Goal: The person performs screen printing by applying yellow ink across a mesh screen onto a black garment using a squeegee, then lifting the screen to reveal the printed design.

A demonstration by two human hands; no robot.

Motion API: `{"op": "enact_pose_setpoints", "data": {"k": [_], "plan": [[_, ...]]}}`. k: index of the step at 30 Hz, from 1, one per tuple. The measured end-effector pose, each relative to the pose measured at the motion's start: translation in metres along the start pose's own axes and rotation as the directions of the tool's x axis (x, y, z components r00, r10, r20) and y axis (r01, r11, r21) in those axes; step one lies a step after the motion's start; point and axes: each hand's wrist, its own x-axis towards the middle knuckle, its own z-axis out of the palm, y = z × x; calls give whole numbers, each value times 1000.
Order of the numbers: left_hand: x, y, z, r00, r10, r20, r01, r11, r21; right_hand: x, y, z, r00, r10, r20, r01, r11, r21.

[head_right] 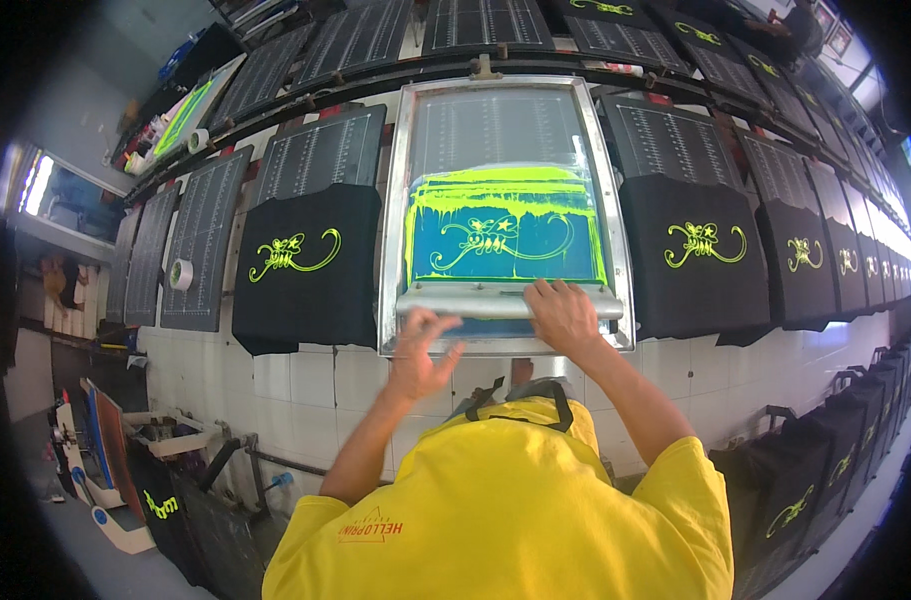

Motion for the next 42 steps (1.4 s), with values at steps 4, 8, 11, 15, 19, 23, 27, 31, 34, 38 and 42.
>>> {"op": "enact_pose_setpoints", "data": {"k": [4,8,11,15,19,23,27,31,34,38,42], "plan": [[41,-31,-26,971,90,223,-198,826,528,5,0,-5,1000,-1,-4,1,1000,-9],[49,-47,-16,929,-59,367,-172,807,564,-25,33,-18,991,-28,-134,18,997,-77],[43,-59,-1,955,-74,289,-101,832,546,-52,53,-10,991,124,-56,-126,992,-32],[70,-60,-9,937,-172,304,-31,827,562,-30,69,-13,975,218,-38,-211,969,131],[79,-60,-18,954,-157,255,-5,842,539,-14,70,-30,976,216,-2,-214,968,127],[59,-55,-14,961,-102,259,-55,844,534,-39,66,-16,981,192,-22,-187,971,148],[21,-67,3,977,24,212,-141,820,554,-60,47,-4,985,130,-113,-118,987,105],[38,-87,9,978,90,189,-188,777,600,-40,65,16,981,121,-148,-118,993,31],[77,-112,9,973,119,200,-216,781,586,-5,87,19,986,129,-106,-126,992,32],[150,-121,2,967,49,249,-183,812,554,50,125,22,987,157,-46,-157,988,4],[196,-132,-1,973,40,226,-165,808,566,99,154,11,984,180,-4,-180,984,8]]}}
